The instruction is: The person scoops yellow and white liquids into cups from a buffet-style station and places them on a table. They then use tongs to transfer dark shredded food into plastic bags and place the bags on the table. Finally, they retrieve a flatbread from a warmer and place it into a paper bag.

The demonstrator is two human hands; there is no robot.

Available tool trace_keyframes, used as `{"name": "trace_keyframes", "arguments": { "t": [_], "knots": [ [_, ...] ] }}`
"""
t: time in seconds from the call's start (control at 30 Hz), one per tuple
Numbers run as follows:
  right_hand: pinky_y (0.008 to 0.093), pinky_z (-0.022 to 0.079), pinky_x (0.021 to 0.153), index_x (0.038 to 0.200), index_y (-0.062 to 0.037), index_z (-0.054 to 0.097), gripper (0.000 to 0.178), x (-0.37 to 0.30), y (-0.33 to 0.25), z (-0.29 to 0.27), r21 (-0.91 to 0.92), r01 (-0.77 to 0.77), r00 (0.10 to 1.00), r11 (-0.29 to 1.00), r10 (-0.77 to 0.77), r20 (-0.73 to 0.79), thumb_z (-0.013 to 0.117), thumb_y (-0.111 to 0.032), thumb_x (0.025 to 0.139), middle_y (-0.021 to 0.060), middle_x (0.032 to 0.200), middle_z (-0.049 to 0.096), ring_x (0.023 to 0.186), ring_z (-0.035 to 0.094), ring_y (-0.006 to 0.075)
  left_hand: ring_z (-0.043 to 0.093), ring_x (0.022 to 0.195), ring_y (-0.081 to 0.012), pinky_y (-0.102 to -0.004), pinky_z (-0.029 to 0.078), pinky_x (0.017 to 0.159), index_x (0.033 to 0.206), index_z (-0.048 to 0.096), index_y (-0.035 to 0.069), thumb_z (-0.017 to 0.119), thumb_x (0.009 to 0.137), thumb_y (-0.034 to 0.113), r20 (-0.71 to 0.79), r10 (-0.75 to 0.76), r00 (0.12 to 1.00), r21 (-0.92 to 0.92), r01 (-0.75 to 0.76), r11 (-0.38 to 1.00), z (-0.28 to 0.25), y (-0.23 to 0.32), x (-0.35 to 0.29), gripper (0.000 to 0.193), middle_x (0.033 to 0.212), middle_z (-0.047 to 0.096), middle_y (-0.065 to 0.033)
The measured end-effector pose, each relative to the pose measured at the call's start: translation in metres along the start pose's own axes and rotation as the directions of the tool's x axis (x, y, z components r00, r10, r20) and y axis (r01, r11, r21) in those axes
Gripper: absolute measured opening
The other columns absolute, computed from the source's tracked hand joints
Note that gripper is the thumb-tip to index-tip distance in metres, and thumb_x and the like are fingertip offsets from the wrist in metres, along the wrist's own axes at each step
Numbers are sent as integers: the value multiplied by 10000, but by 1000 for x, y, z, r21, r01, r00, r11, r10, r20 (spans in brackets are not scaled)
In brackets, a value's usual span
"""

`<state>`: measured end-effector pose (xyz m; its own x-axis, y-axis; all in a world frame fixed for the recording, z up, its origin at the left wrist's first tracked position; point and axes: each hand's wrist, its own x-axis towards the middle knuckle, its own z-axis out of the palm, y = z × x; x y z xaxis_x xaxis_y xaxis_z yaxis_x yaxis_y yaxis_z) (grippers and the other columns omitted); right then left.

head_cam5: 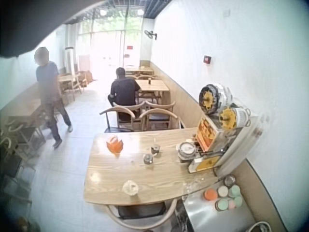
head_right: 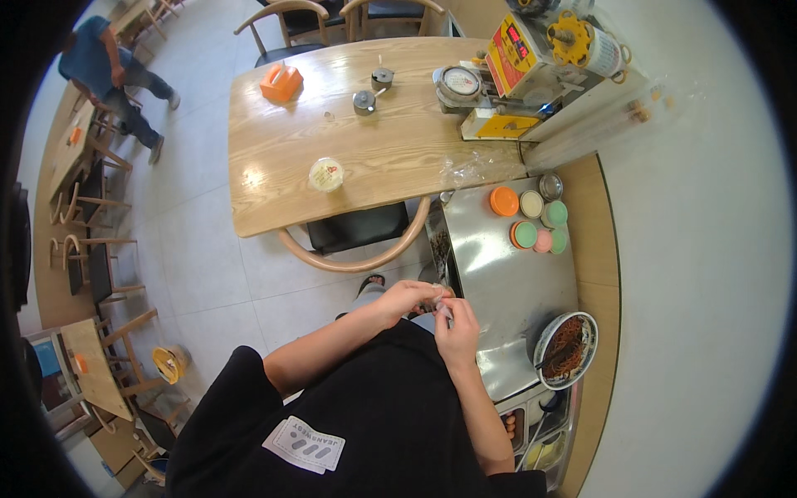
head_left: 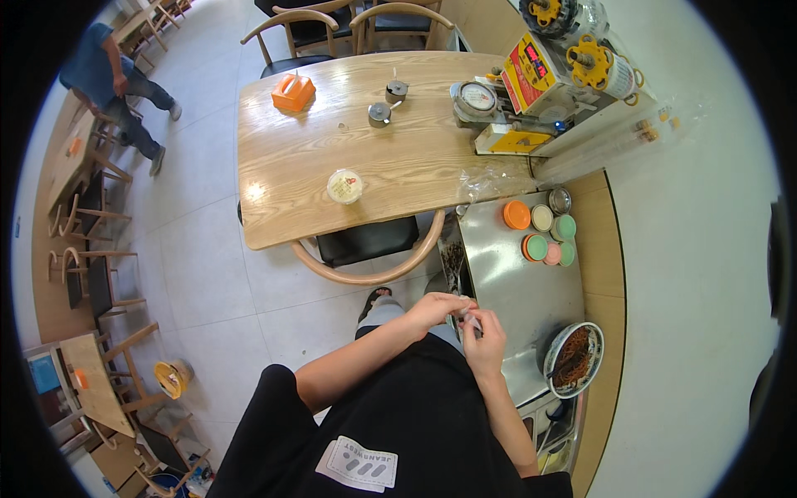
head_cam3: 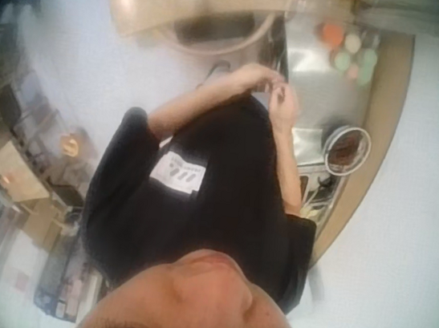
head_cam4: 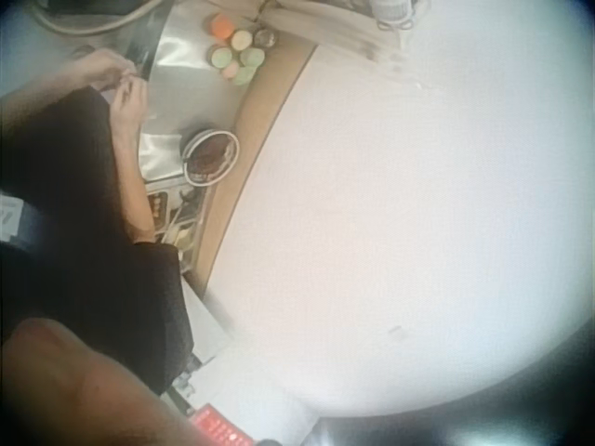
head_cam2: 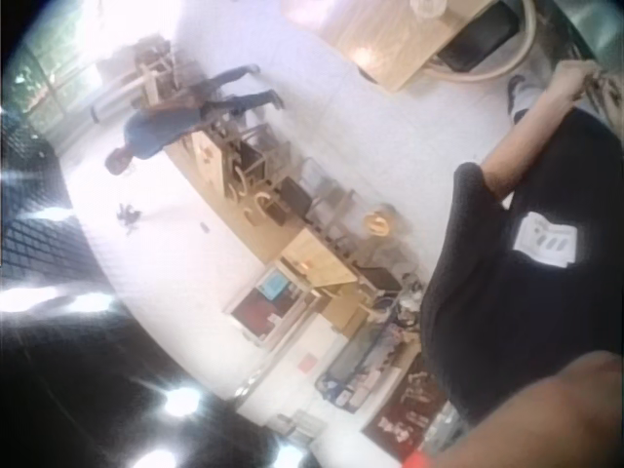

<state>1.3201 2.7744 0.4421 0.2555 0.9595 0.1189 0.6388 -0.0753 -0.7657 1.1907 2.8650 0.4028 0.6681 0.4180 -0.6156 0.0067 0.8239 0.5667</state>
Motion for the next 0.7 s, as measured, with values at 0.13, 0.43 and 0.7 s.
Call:
{"name": "trace_keyframes", "arguments": {
  "t": [0.13,0.43,0.7],
  "knots": [
    [333,533,643,928,25,604,80,5,-30,1,-31,-102,995,994,102,7,619,13,851,143,845,638,732,679,241,603,831,-252,-395,473,773,951,683,-1,540,917,143,132,427,895,423,-440,792,-11,-15,1,206,871,624,-107],
    [300,556,648,951,31,607,82,-13,-16,13,30,-242,966,970,237,104,600,20,870,149,839,658,704,711,230,612,853,-377,-462,484,765,882,662,26,595,849,111,425,497,756,740,-607,290,-30,-1,-9,113,848,617,-166],
    [278,520,736,1025,3,599,201,-10,-21,30,66,-289,936,955,268,226,658,4,833,78,1007,648,917,642,141,618,771,-384,-475,503,688,822,628,40,605,859,195,281,533,798,831,-480,280,-29,-11,-24,162,850,619,-153]
  ]
}}
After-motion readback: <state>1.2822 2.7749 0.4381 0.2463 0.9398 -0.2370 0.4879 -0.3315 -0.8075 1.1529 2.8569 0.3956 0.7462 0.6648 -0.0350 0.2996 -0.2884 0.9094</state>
